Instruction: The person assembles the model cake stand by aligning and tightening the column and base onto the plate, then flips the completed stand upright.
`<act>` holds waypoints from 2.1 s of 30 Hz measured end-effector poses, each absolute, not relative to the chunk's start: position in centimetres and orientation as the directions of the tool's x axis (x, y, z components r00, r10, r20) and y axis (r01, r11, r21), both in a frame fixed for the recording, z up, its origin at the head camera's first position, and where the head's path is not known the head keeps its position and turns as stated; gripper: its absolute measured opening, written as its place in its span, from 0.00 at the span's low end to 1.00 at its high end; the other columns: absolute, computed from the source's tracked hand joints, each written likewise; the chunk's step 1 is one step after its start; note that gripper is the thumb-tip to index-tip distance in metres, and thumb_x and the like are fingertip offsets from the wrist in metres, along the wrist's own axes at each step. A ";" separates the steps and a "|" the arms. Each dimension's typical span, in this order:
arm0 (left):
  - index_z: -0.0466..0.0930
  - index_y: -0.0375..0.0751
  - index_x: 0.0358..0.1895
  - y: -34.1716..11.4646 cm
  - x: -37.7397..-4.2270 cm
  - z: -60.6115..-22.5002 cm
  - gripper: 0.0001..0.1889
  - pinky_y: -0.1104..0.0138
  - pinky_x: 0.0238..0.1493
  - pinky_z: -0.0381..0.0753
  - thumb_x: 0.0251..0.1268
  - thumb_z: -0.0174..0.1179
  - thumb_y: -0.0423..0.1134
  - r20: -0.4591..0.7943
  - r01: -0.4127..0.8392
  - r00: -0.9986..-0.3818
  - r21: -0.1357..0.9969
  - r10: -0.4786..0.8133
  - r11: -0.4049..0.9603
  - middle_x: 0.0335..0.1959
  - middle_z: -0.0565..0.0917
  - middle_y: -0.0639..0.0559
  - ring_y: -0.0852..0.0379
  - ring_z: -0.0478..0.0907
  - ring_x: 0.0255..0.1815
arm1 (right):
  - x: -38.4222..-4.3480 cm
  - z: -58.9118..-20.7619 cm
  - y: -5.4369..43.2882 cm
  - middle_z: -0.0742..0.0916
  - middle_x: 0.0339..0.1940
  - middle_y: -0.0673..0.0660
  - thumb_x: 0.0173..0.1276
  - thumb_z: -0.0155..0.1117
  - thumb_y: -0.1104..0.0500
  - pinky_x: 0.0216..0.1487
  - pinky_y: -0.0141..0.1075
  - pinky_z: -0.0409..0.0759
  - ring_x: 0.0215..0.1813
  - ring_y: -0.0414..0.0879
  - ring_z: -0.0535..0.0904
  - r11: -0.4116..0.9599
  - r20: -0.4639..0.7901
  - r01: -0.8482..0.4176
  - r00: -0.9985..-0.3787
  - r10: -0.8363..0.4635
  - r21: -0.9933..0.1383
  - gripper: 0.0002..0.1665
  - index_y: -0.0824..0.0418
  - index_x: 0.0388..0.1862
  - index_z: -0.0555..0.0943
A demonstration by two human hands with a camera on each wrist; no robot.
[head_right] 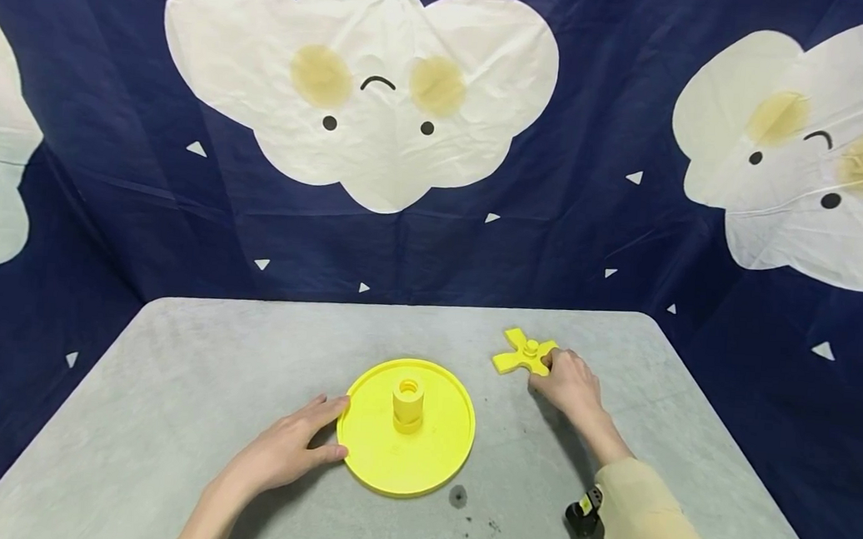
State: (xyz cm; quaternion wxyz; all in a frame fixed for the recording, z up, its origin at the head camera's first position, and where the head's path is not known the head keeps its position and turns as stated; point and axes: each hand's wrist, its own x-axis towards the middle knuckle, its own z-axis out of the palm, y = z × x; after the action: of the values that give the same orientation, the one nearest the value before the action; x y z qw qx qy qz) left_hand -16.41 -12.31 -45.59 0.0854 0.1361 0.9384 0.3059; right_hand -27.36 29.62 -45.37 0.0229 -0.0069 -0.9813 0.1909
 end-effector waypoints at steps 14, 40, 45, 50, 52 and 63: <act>0.69 0.42 0.76 -12.3 -16.3 -45.6 0.37 0.39 0.79 0.64 0.66 0.69 0.50 -0.076 0.201 -0.949 0.600 0.305 0.775 0.77 0.72 0.48 0.38 0.61 0.82 | -27.7 -44.4 29.6 0.88 0.53 0.71 0.62 0.65 0.52 0.42 0.58 0.82 0.49 0.68 0.85 0.916 0.164 -0.002 -0.984 0.070 -0.402 0.28 0.68 0.57 0.83; 0.70 0.40 0.76 -12.2 -16.3 -45.5 0.37 0.39 0.80 0.62 0.66 0.69 0.49 -0.077 0.199 -0.948 0.612 0.309 0.765 0.77 0.72 0.48 0.38 0.61 0.82 | -27.6 -41.3 28.5 0.93 0.36 0.61 0.64 0.72 0.55 0.35 0.44 0.81 0.35 0.56 0.89 0.845 0.531 -0.194 -0.839 0.121 -0.498 0.20 0.61 0.53 0.85; 0.70 0.40 0.76 -12.3 -16.3 -45.6 0.37 0.39 0.80 0.62 0.66 0.69 0.49 -0.075 0.202 -0.947 0.611 0.311 0.765 0.77 0.72 0.48 0.38 0.60 0.82 | -27.3 -40.5 27.7 0.92 0.37 0.60 0.63 0.73 0.57 0.34 0.18 0.78 0.35 0.47 0.89 0.781 0.544 -0.228 -0.822 0.165 -0.581 0.22 0.61 0.55 0.84; 0.70 0.40 0.76 -12.2 -16.3 -45.5 0.37 0.39 0.80 0.62 0.66 0.69 0.50 -0.080 0.198 -0.948 0.611 0.308 0.766 0.77 0.72 0.48 0.38 0.60 0.83 | -26.8 -39.7 26.6 0.92 0.38 0.59 0.62 0.75 0.58 0.37 0.12 0.77 0.35 0.27 0.81 0.699 0.535 -0.259 -0.820 0.206 -0.666 0.20 0.61 0.53 0.85; 0.70 0.40 0.76 -12.2 -16.3 -45.5 0.37 0.39 0.80 0.62 0.66 0.69 0.50 -0.080 0.197 -0.948 0.612 0.308 0.766 0.77 0.72 0.48 0.38 0.60 0.83 | -26.4 -39.4 26.1 0.91 0.39 0.58 0.62 0.76 0.58 0.38 0.13 0.79 0.35 0.24 0.80 0.669 0.533 -0.274 -0.818 0.216 -0.691 0.20 0.61 0.53 0.85; 0.69 0.41 0.76 -12.2 -16.4 -45.5 0.37 0.39 0.80 0.62 0.66 0.69 0.50 -0.088 0.191 -0.948 0.611 0.306 0.768 0.78 0.72 0.48 0.38 0.60 0.83 | -24.7 -38.5 23.2 0.90 0.47 0.61 0.65 0.74 0.63 0.54 0.19 0.82 0.44 0.29 0.82 0.498 0.557 -0.423 -0.816 0.154 -0.757 0.24 0.60 0.62 0.84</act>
State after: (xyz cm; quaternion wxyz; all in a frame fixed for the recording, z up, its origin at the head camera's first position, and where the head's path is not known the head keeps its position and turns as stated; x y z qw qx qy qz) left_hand -16.36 -12.18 -45.54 0.0917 0.1327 0.9358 0.3134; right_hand -24.68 23.19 -38.49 0.2918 0.0824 -0.8147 0.4943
